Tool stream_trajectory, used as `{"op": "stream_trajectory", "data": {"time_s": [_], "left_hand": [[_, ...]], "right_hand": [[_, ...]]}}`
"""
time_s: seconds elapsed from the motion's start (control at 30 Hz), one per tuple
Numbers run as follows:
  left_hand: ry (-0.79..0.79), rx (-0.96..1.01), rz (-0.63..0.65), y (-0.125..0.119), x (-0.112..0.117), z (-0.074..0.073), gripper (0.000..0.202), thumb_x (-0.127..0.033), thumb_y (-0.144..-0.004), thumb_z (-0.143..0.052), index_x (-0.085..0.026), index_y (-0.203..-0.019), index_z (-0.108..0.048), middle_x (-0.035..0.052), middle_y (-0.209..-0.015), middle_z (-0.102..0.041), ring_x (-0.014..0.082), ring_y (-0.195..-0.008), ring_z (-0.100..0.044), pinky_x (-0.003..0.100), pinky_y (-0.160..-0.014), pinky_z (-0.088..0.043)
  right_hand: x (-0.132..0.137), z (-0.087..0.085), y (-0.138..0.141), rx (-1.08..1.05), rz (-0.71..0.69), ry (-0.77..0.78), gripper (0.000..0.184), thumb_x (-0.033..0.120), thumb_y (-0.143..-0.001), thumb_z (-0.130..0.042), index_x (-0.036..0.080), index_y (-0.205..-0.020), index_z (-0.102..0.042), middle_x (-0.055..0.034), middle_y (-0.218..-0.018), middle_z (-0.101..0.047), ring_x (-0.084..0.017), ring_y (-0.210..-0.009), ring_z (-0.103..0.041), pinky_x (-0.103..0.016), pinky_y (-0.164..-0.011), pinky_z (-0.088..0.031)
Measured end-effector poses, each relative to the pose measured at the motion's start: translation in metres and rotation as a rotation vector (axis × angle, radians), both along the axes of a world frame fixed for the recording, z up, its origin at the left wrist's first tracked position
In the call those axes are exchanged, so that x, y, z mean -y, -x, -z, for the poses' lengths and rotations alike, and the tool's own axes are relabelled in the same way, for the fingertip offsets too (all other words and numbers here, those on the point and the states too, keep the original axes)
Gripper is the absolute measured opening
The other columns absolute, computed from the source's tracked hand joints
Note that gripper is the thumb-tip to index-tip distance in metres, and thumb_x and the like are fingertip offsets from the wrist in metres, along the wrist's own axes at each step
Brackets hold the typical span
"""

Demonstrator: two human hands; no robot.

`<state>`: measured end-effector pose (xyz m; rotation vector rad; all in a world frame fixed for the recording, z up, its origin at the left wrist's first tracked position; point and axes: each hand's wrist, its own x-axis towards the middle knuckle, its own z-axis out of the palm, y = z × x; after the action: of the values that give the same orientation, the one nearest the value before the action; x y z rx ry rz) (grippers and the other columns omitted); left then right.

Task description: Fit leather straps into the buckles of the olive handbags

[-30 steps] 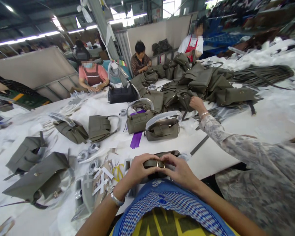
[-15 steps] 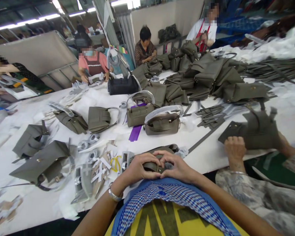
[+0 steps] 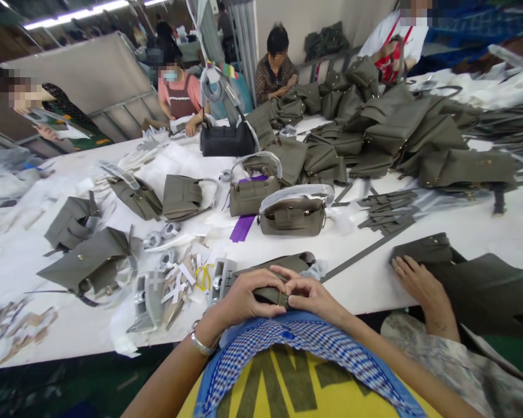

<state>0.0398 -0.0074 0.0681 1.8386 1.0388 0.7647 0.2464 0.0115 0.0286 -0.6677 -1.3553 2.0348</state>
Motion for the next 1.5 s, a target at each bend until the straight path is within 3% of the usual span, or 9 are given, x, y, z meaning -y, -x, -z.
{"op": "stream_trajectory", "data": {"time_s": [0.27,0.37,0.5,0.63,0.77,1.0,1.17,1.27,1.5], "left_hand": [[0.166,-0.037,-0.190,0.006,0.002,0.026,0.022,-0.024,-0.075,-0.069,-0.017,-0.096,-0.066,0.0057,-0.099,-0.068,0.0163,-0.087,-0.063,0.026,-0.077,-0.052],[0.227,-0.070,-0.220,0.006,0.002,0.034,0.024,-0.028,-0.078,-0.069,-0.017,-0.099,-0.065,0.0036,-0.093,-0.069,0.0151,-0.082,-0.063,0.026,-0.078,-0.051],[0.158,-0.118,-0.266,-0.001,-0.002,0.036,0.029,-0.035,-0.076,-0.073,-0.019,-0.099,-0.066,0.0040,-0.098,-0.070,0.0174,-0.088,-0.063,0.028,-0.081,-0.050],[0.093,-0.145,-0.259,-0.007,-0.006,0.035,0.031,-0.038,-0.075,-0.073,-0.020,-0.100,-0.067,0.0054,-0.103,-0.068,0.0191,-0.093,-0.061,0.031,-0.086,-0.048],[0.152,-0.135,-0.115,-0.001,-0.008,0.044,0.046,-0.037,-0.072,-0.075,-0.021,-0.114,-0.064,0.0073,-0.113,-0.065,0.0208,-0.100,-0.060,0.033,-0.090,-0.047],[0.501,0.030,-0.002,0.014,-0.005,0.065,0.034,-0.033,-0.090,-0.052,-0.022,-0.120,-0.064,0.0059,-0.116,-0.066,0.0197,-0.104,-0.060,0.030,-0.091,-0.046],[0.672,0.116,-0.059,0.008,-0.007,0.072,0.037,-0.041,-0.090,-0.051,-0.019,-0.116,-0.065,0.0065,-0.112,-0.068,0.0201,-0.101,-0.061,0.031,-0.091,-0.044],[0.764,0.216,-0.041,0.006,-0.009,0.071,0.038,-0.041,-0.088,-0.054,-0.019,-0.118,-0.064,0.0072,-0.111,-0.069,0.0207,-0.103,-0.060,0.032,-0.093,-0.043],[0.937,0.456,0.218,0.016,-0.019,0.074,0.053,-0.028,-0.077,-0.070,-0.018,-0.128,-0.056,0.0124,-0.121,-0.065,0.0221,-0.109,-0.061,0.035,-0.096,-0.044]], "right_hand": [[0.005,0.001,-0.005,-0.208,0.165,0.341,0.025,0.048,-0.080,-0.065,0.024,-0.088,-0.066,-0.0047,-0.142,-0.048,-0.027,-0.128,-0.046,-0.044,-0.103,-0.039],[-0.001,0.000,-0.014,0.054,0.227,0.119,0.023,0.043,-0.087,-0.058,0.023,-0.095,-0.063,-0.0060,-0.134,-0.055,-0.024,-0.119,-0.054,-0.040,-0.098,-0.044],[-0.008,-0.008,-0.028,0.509,0.315,-0.373,0.027,0.038,-0.088,-0.057,0.026,-0.112,-0.061,-0.0058,-0.115,-0.064,-0.022,-0.098,-0.062,-0.035,-0.086,-0.050],[-0.015,-0.013,-0.035,0.669,0.316,-0.642,0.026,0.030,-0.086,-0.060,0.026,-0.111,-0.065,-0.0052,-0.109,-0.068,-0.022,-0.100,-0.063,-0.034,-0.088,-0.051],[-0.018,0.004,-0.034,0.739,0.295,-0.667,0.027,0.026,-0.087,-0.056,0.025,-0.114,-0.064,-0.0052,-0.108,-0.070,-0.023,-0.097,-0.067,-0.036,-0.088,-0.053],[-0.012,0.044,-0.030,0.784,0.312,-0.900,0.037,0.012,-0.089,-0.045,0.025,-0.119,-0.061,-0.0061,-0.121,-0.064,-0.021,-0.110,-0.061,-0.034,-0.094,-0.051],[-0.012,0.040,-0.026,0.806,0.471,-0.933,0.029,0.018,-0.091,-0.050,0.027,-0.111,-0.068,-0.0072,-0.101,-0.064,-0.018,-0.091,-0.065,-0.029,-0.077,-0.056],[-0.007,0.037,-0.022,0.711,0.519,-0.887,0.028,0.017,-0.090,-0.053,0.028,-0.111,-0.068,-0.0055,-0.099,-0.065,-0.017,-0.093,-0.064,-0.029,-0.082,-0.055],[0.017,0.021,-0.014,0.687,0.604,-0.823,0.031,0.015,-0.088,-0.055,0.031,-0.111,-0.068,-0.0048,-0.101,-0.066,-0.018,-0.094,-0.064,-0.032,-0.084,-0.054]]}}
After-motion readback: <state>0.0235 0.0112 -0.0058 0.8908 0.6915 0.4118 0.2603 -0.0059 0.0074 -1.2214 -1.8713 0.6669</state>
